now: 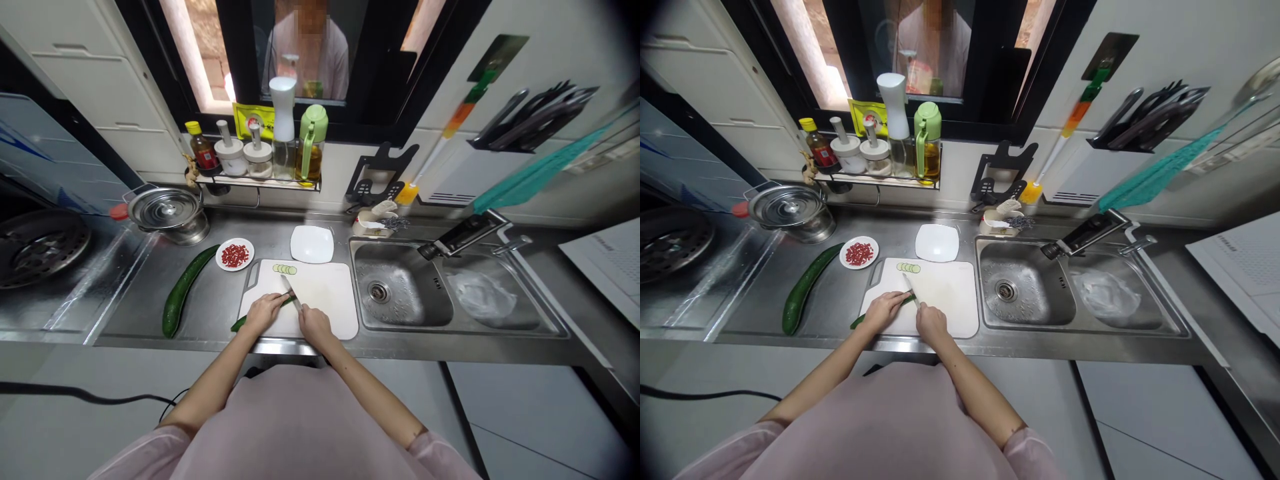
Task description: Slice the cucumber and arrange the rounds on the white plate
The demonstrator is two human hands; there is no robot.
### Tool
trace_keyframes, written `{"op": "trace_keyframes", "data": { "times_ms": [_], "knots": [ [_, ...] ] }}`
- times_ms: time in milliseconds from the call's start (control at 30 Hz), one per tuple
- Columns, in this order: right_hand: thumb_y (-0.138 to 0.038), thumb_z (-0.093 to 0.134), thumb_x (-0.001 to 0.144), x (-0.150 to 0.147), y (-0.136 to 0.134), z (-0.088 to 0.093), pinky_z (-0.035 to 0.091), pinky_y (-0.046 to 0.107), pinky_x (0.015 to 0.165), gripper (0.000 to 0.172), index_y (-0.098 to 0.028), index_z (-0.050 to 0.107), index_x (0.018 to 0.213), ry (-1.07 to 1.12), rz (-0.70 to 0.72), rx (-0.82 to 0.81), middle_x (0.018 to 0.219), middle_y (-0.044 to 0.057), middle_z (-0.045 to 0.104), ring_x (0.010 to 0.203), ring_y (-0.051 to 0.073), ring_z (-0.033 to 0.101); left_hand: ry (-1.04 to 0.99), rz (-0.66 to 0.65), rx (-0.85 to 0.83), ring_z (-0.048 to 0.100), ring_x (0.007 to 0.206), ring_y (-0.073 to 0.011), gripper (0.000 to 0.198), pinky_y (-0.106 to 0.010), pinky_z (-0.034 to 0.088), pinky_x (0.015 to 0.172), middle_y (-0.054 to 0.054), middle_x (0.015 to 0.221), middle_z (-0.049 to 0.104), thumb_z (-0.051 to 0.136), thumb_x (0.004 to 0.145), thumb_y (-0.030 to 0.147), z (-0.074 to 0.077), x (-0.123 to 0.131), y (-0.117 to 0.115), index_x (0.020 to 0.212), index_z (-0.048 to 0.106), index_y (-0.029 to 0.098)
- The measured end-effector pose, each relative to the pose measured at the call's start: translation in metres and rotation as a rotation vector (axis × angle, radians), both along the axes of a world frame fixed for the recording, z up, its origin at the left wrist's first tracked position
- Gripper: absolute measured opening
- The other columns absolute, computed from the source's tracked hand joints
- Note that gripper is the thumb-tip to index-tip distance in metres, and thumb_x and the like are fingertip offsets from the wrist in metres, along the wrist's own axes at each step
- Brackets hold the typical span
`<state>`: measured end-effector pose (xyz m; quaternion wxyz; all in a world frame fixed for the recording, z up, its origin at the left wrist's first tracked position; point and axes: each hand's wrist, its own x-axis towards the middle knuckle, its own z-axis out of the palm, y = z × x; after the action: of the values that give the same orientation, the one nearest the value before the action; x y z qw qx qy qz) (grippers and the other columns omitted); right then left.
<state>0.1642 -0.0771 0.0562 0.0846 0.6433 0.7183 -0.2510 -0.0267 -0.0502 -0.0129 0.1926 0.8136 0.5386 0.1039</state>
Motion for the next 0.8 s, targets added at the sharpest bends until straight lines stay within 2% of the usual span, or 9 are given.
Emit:
{"op": "trace_keyframes", "data": {
  "times_ms": [800],
  "knots": [
    [-0.025, 0.032, 0.098, 0.0004, 0.0022, 0.0027, 0.041, 0.029, 0.075, 0.03, -0.014, 0.056, 0.112, -0.004, 0.024, -0.034, 0.096, 0.014, 0.069, 0.093, 0.023, 0.066, -0.081, -0.007, 0.005, 0.06, 0.102, -0.0152, 0.039, -0.026, 0.048, 0.09, 0.0, 0.118, 0.067, 0.044, 0.094, 0.025, -0.0019, -0.002, 0.005, 0.129, 0.059, 0.036]
  ]
}}
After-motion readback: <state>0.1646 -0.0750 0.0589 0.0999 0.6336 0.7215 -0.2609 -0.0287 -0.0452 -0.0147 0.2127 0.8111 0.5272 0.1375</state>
